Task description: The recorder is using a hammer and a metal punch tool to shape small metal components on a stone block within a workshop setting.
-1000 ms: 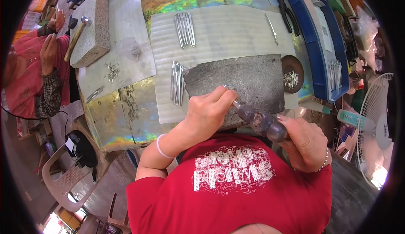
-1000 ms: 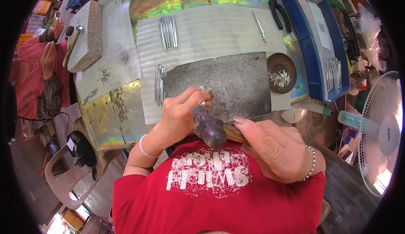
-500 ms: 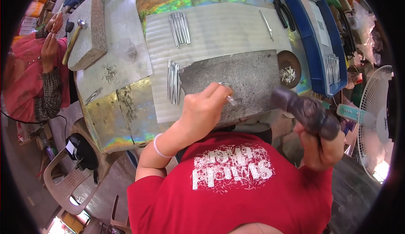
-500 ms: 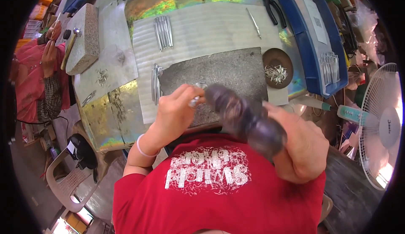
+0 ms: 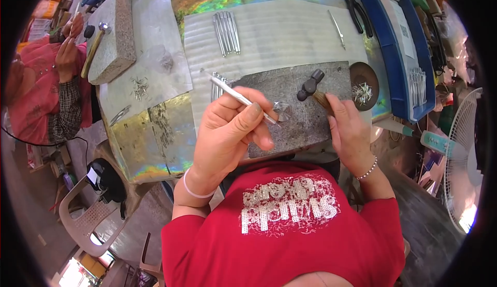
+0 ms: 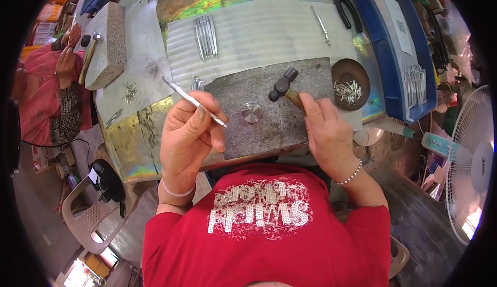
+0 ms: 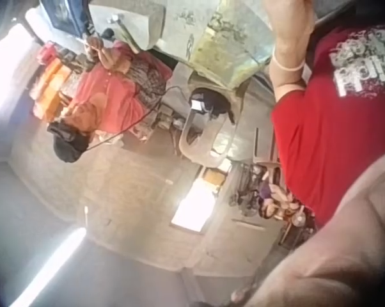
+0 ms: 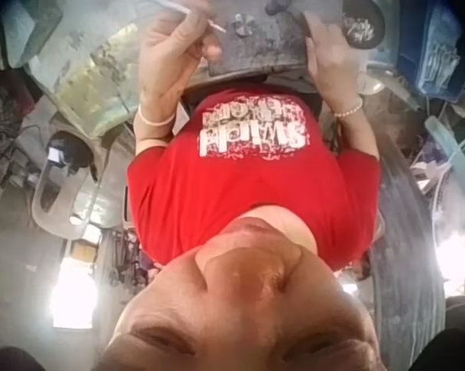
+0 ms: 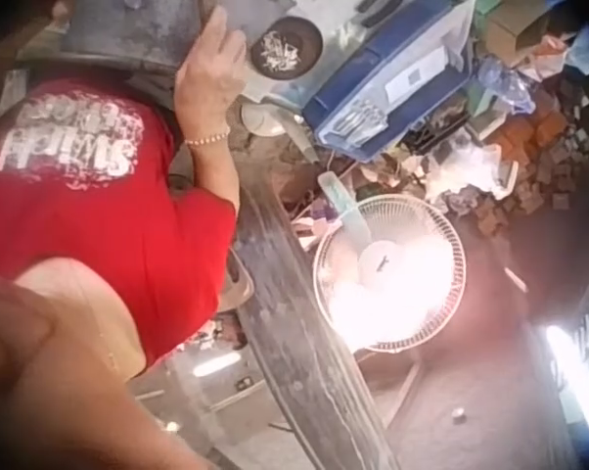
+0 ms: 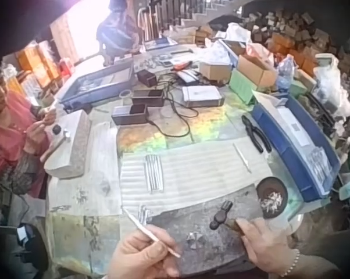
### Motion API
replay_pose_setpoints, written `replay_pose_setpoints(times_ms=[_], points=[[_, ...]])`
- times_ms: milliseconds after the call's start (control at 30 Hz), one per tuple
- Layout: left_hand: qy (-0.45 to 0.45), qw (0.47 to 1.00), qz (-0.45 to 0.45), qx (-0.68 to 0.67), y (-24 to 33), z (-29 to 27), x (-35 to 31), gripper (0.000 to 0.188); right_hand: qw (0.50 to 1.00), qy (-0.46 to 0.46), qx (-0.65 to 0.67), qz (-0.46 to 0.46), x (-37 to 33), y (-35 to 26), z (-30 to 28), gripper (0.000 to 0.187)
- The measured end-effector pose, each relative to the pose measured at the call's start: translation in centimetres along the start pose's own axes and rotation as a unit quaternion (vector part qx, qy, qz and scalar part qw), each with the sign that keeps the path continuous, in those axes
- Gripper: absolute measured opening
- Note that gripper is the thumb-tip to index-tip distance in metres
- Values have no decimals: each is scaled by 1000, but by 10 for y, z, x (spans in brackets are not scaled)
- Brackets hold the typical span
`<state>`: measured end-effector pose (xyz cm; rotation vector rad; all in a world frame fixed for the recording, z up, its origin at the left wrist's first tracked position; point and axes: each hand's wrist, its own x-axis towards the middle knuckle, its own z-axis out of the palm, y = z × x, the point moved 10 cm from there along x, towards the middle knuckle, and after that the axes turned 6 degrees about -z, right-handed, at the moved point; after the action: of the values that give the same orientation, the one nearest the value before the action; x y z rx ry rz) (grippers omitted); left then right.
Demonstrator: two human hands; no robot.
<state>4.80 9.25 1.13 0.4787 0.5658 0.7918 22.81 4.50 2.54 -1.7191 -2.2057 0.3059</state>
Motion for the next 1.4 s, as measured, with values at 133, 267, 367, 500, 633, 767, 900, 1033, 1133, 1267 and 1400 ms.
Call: replay_pose_setpoints(times_ms=[133, 267, 367, 500, 633, 767, 900, 1033, 1133, 1267, 1400], points=[[23, 998, 12, 52, 0, 1, 10, 23, 999, 16, -29, -43, 1, -8, -4, 48], [25, 993, 13, 117, -1, 4, 14, 24, 997, -14, 57, -46, 12, -2, -12, 40], [48, 989, 2, 139, -4, -1, 10, 22, 996, 38, 82, 11, 41, 43, -32, 28], [38, 963, 68, 258, 7, 9, 4, 17, 991, 82, 64, 78, 107, 135, -29, 27], [68, 969, 54, 233, 7, 16, 1, 19, 991, 10, 4, 135, 151, 200, 19, 29], [66, 972, 39, 222, 2, 8, -1, 24, 985, -32, 57, 160, 156, 205, 30, 24], [42, 960, 52, 272, 2, 11, 0, 21, 964, 3, 239, 114, 133, 149, -4, 23], [19, 961, 70, 268, -8, 15, 4, 22, 890, -90, 429, 125, 80, 50, -20, 35], [9, 964, 55, 258, -13, 22, 8, 24, 816, -141, 548, 115, 49, -1, -5, 27], [-20, 975, 24, 221, -26, 24, 7, 21, 755, -131, 619, 173, 30, -25, 4, 9], [-16, 974, 55, 218, -30, 24, 1, 13, 817, -32, 571, 68, 34, -39, -7, 5]])
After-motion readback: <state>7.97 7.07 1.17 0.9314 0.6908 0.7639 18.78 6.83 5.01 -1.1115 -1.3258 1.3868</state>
